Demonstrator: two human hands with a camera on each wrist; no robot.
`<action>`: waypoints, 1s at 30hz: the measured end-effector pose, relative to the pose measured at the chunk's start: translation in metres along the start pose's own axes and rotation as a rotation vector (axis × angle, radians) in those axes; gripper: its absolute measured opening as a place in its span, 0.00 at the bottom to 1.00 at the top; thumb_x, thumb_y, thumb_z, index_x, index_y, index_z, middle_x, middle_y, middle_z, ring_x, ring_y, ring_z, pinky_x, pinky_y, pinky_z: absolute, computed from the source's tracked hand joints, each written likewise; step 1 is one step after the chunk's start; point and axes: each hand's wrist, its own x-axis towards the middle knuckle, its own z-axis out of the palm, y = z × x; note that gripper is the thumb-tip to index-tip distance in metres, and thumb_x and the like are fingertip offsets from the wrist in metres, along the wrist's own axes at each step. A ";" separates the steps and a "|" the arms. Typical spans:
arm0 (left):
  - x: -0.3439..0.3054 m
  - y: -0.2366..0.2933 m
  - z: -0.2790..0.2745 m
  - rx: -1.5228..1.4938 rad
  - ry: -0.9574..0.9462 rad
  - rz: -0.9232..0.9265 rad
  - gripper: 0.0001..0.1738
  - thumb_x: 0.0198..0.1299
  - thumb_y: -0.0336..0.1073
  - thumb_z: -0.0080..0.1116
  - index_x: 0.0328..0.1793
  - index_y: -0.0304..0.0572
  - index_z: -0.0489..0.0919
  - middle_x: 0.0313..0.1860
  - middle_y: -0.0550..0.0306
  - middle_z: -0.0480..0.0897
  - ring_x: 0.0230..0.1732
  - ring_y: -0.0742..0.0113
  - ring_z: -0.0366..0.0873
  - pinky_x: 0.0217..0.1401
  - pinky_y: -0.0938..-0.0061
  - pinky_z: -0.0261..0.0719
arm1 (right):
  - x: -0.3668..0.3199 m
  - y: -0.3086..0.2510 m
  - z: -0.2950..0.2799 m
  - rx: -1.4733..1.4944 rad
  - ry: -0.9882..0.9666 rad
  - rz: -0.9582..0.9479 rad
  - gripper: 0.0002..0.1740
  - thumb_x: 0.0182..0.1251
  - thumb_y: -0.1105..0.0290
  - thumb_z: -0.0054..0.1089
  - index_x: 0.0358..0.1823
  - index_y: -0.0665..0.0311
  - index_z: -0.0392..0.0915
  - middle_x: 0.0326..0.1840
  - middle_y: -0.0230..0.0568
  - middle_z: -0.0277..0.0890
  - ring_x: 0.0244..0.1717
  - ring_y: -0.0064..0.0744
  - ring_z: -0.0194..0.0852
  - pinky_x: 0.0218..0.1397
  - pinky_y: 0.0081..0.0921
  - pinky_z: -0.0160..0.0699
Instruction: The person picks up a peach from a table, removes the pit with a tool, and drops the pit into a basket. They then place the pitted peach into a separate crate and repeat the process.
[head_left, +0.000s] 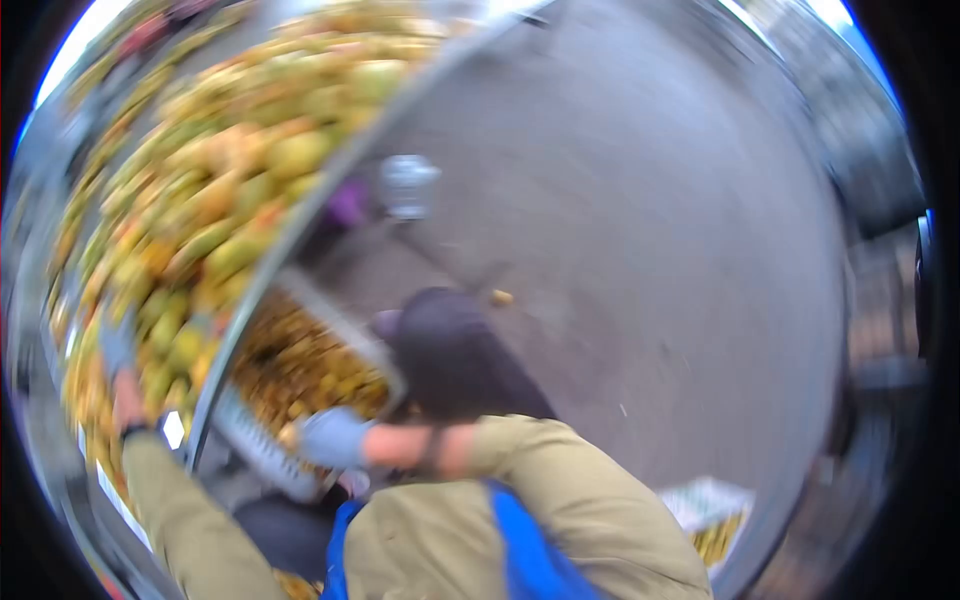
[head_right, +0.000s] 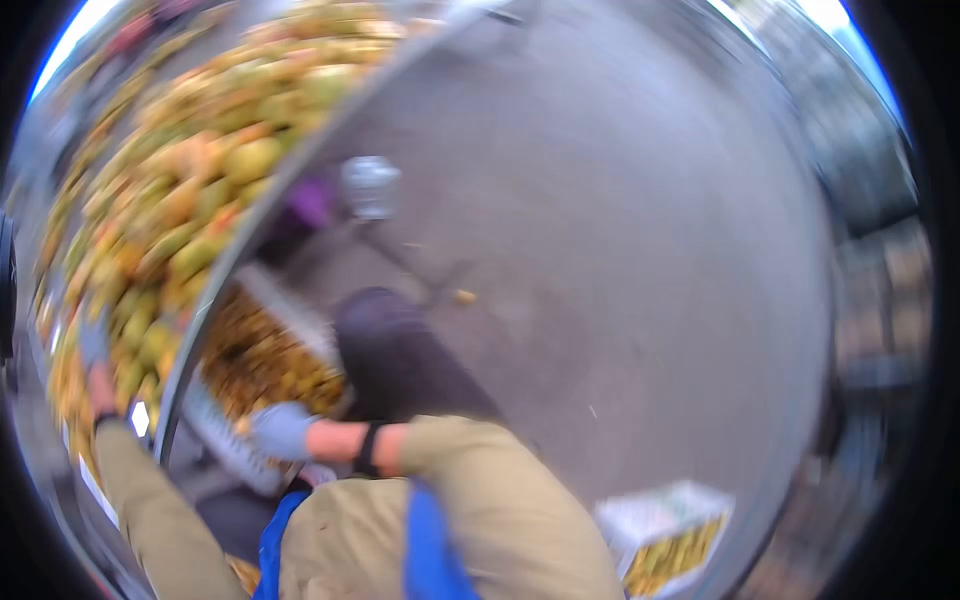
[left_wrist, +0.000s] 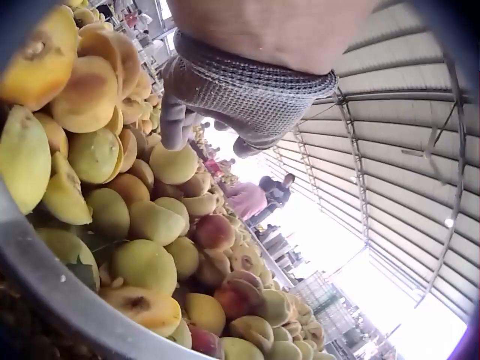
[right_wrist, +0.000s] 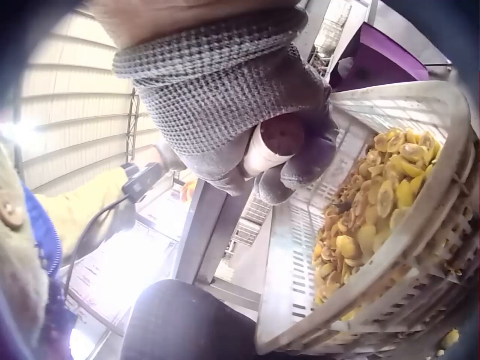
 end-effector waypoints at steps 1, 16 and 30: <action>0.013 -0.003 0.014 0.075 -0.021 0.044 0.29 0.59 0.41 0.55 0.66 0.39 0.66 0.61 0.45 0.70 0.59 0.54 0.69 0.62 0.68 0.66 | 0.003 0.006 0.020 0.126 0.135 0.042 0.11 0.55 0.67 0.50 0.34 0.67 0.75 0.27 0.52 0.78 0.31 0.50 0.79 0.32 0.41 0.76; -0.177 0.132 -0.084 -1.552 -0.151 -0.209 0.24 0.61 0.31 0.56 0.63 0.48 0.66 0.52 0.54 0.76 0.46 0.61 0.78 0.47 0.76 0.77 | 0.008 -0.004 0.018 0.798 0.321 0.227 0.21 0.65 0.54 0.50 0.35 0.69 0.73 0.28 0.49 0.77 0.27 0.41 0.77 0.29 0.37 0.73; -0.294 0.224 -0.055 -1.852 0.235 -0.222 0.24 0.52 0.25 0.59 0.57 0.39 0.71 0.47 0.52 0.78 0.48 0.60 0.77 0.46 0.69 0.79 | -0.024 -0.085 -0.062 0.951 0.157 0.124 0.21 0.71 0.52 0.47 0.44 0.67 0.70 0.17 0.31 0.66 0.15 0.20 0.66 0.16 0.19 0.65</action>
